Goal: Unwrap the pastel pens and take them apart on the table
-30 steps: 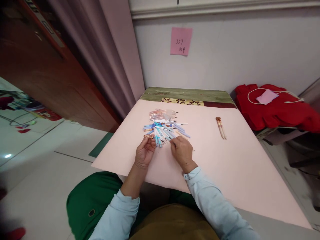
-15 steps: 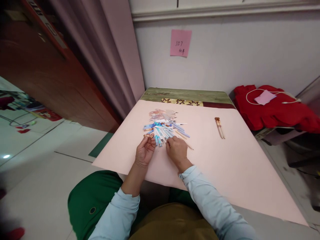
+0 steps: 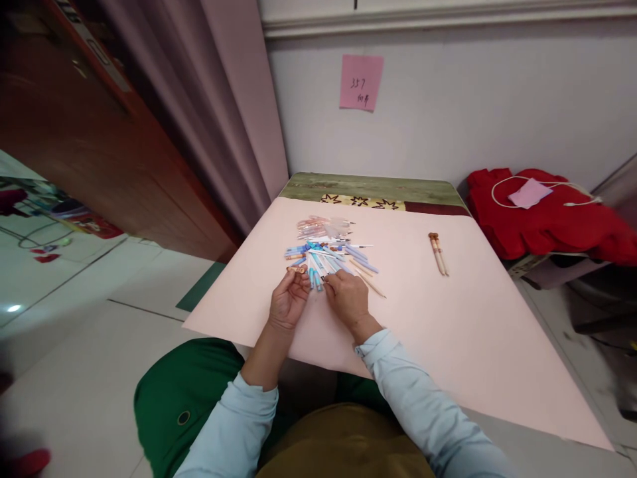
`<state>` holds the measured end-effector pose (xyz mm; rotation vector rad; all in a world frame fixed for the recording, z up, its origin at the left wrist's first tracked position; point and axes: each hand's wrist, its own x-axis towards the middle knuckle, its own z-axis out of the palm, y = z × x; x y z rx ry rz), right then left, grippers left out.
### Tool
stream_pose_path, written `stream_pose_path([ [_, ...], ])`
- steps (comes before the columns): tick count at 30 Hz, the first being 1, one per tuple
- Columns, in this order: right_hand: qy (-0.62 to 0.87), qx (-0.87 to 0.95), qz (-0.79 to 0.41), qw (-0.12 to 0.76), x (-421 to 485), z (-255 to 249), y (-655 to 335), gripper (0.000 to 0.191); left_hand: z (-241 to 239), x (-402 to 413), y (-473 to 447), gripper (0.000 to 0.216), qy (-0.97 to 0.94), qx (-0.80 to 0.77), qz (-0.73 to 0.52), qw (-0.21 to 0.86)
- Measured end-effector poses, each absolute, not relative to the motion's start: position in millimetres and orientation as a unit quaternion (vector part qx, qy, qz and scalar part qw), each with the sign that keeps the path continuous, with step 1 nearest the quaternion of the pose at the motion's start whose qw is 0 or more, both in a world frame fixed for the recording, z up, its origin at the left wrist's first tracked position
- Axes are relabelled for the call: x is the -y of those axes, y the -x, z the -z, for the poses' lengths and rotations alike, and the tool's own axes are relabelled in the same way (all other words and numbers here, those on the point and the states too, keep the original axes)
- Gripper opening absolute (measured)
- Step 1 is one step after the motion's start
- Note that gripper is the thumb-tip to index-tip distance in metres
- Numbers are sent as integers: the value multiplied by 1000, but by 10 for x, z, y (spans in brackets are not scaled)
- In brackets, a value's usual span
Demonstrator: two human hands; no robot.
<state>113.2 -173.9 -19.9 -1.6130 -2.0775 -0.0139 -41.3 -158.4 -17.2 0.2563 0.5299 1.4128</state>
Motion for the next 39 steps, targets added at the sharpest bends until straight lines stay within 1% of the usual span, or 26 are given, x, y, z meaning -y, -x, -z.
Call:
stream_pose_path([
  [6,581,781,3,231,1721,193,-1167,21,161,1586,405,3,-115,-247,-639,719],
  [10,602,766,8,223,1731,193,-1178,18,165,1585,405,2,-115,-249,-639,719],
  [16,625,744,20,235,1756,178,-1175,23,174,1580,406,3,-116,-243,-641,718],
  [21,644,726,33,239,1750,209,-1184,23,159,1590,399,1,-111,-251,-638,719],
  [24,650,714,17,260,1738,236,-1191,22,159,1596,396,2,-113,-253,-639,717],
  [29,661,669,-46,336,1722,244,-1233,16,160,1596,394,2,-116,-254,-638,717],
  [33,658,671,-59,336,1723,236,-1263,14,151,1592,391,1,-116,-254,-639,717],
  [36,658,676,-55,328,1725,240,-1267,18,151,1591,388,1,-114,-251,-638,719],
  [39,673,655,-51,341,1717,250,-1278,21,157,1593,389,2,-114,-254,-636,720],
])
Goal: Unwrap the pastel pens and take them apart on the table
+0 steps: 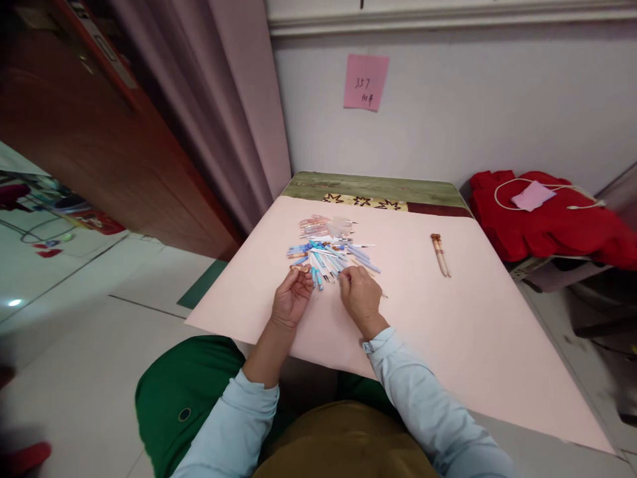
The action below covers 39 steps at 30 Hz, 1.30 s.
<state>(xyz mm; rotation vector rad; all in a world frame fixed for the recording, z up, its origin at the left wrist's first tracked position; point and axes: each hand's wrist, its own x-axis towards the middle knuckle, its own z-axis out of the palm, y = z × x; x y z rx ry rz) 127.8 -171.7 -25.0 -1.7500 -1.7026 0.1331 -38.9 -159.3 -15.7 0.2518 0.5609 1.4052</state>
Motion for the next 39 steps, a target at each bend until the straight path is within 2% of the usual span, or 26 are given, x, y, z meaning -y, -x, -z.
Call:
stream_pose_path([
  [6,693,621,-52,362,1704,254,-1347,21,163,1591,390,1,-110,-249,-638,720],
  [12,603,668,-57,432,1770,208,-1303,20,176,1592,390,3,-114,-250,-636,721],
  [21,524,656,-203,504,1877,-150,-1036,13,169,1620,374,7,-143,-249,-612,736],
  [34,538,658,-219,480,1930,-293,-993,11,161,1664,370,15,-210,-233,-590,744],
  [39,536,638,-274,480,1932,-327,-985,12,161,1679,368,15,-214,-233,-583,748],
])
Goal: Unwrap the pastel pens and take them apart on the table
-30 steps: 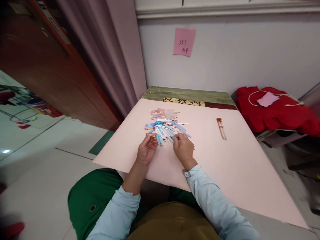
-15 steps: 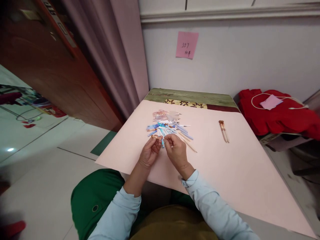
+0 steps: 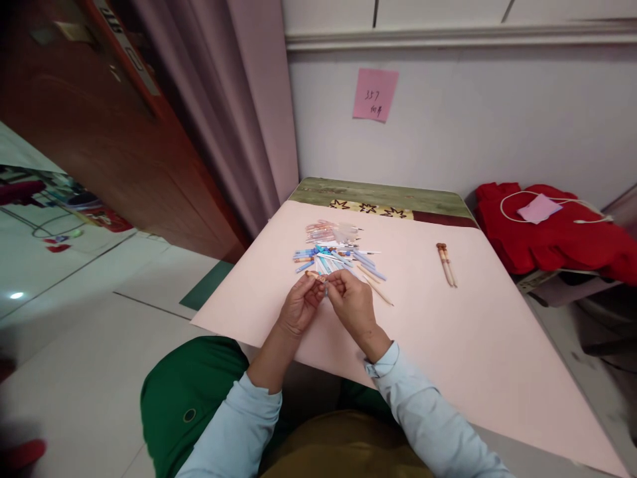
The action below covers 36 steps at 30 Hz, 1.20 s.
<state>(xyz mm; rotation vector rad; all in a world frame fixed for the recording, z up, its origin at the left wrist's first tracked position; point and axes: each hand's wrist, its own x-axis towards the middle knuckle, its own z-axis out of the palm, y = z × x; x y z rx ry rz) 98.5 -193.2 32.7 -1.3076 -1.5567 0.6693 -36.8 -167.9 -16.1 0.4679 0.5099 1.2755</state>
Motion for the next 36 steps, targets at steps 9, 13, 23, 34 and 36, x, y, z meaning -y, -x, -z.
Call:
stream_pose_path([
  [9,532,601,-349,484,1928,-370,-980,19,135,1699,356,17,-206,-230,-576,757],
  [13,534,574,-382,490,1873,-335,-984,28,158,1691,363,18,-177,-239,-579,759],
  [23,480,504,-518,496,1838,-246,-1020,42,147,1645,413,5,-100,-235,-592,765],
  [34,755,602,-48,254,2079,-84,-1973,25,111,1626,393,4,-93,-243,-590,764],
  [36,758,608,-47,231,2084,-41,-2004,26,112,1631,394,4,-93,-246,-592,762],
])
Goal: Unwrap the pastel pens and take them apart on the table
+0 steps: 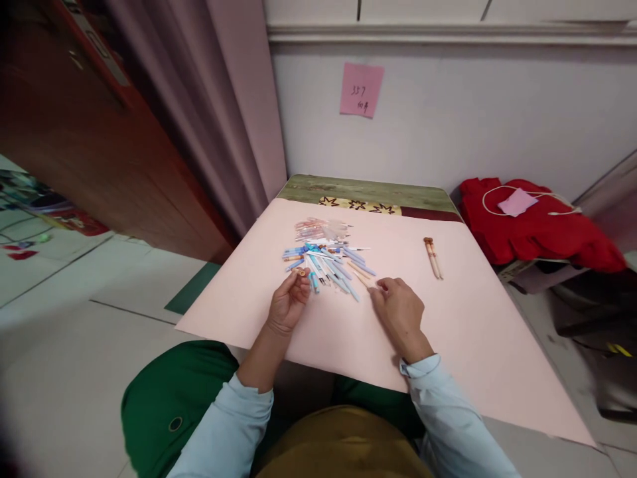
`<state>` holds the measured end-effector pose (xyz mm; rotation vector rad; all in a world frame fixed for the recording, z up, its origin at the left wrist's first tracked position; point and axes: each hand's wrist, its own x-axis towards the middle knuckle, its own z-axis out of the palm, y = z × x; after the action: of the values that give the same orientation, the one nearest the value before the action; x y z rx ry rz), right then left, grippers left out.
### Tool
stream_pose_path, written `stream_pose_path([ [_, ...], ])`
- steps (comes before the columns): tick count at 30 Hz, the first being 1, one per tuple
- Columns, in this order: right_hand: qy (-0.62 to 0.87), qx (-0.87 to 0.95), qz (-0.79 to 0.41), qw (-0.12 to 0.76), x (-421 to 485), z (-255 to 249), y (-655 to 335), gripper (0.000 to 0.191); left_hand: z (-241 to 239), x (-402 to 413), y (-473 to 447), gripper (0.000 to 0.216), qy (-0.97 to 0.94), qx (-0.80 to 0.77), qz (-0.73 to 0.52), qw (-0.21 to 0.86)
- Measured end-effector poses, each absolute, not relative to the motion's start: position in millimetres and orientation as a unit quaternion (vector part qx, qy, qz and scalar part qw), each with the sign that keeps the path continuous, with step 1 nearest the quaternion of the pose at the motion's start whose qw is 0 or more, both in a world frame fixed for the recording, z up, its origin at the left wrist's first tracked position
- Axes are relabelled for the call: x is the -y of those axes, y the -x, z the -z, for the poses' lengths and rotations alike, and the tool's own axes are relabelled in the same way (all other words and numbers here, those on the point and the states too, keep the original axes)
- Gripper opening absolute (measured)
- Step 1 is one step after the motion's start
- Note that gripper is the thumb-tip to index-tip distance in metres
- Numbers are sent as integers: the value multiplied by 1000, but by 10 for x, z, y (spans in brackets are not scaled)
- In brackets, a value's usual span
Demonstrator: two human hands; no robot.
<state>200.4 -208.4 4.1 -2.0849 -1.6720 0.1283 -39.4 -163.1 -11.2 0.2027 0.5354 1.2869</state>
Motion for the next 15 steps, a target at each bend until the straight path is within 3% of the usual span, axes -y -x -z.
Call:
stream_pose_path([
  [10,737,627,-37,249,2052,123,-1974,21,115,1643,402,9,-98,-243,-572,777],
  [15,741,595,-50,307,2078,98,-1931,21,104,1636,411,11,-54,-249,-578,776],
])
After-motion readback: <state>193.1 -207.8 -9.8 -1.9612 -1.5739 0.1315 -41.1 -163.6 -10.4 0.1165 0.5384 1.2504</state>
